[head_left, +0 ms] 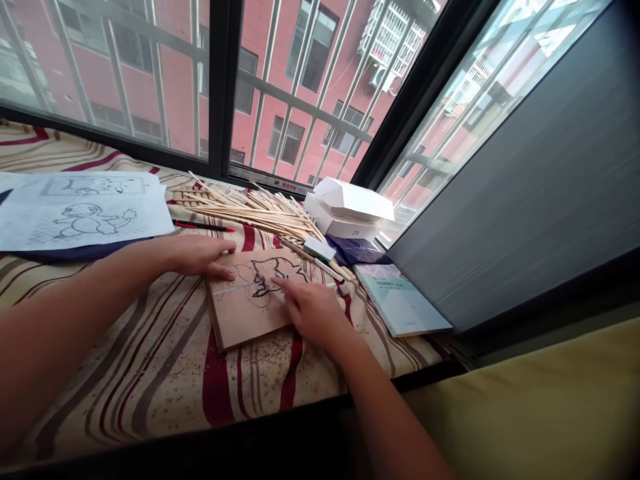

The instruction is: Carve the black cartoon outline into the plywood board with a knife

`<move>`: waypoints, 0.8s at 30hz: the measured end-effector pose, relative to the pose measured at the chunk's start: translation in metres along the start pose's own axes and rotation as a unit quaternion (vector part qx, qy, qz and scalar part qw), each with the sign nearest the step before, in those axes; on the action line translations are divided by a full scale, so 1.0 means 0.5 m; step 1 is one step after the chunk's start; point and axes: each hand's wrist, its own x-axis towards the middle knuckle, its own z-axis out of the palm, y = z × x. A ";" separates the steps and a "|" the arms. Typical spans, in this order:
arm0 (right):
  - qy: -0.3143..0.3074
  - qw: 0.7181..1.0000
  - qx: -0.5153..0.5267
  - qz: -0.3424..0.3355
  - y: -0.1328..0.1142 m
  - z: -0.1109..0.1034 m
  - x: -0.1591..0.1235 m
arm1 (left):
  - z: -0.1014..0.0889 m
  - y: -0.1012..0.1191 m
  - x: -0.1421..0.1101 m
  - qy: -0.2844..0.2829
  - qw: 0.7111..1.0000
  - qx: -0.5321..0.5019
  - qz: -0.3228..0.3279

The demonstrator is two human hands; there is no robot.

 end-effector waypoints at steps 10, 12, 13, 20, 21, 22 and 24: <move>0.009 0.999 0.000 0.031 0.190 0.002 0.118 | -0.001 0.003 -0.006 -0.009 1.000 0.009 -0.004; 0.014 0.997 -0.037 0.064 0.202 0.008 0.143 | -0.001 0.004 -0.006 -0.006 1.000 0.009 -0.010; 0.014 0.996 -0.052 0.075 0.204 0.012 0.153 | -0.002 0.005 -0.007 -0.006 1.000 0.008 -0.011; -0.004 0.991 -0.096 0.098 0.212 0.026 0.164 | -0.005 0.010 -0.013 -0.015 1.000 -0.005 -0.002; -0.009 0.990 -0.102 0.101 0.214 0.024 0.160 | -0.005 0.010 -0.014 -0.014 1.000 -0.003 -0.001; -0.014 0.989 -0.108 0.103 0.216 0.022 0.157 | -0.005 0.011 -0.014 -0.013 1.000 -0.002 0.000; -0.022 0.987 -0.114 0.109 0.220 0.018 0.151 | -0.005 0.012 -0.014 -0.010 1.000 -0.002 -0.004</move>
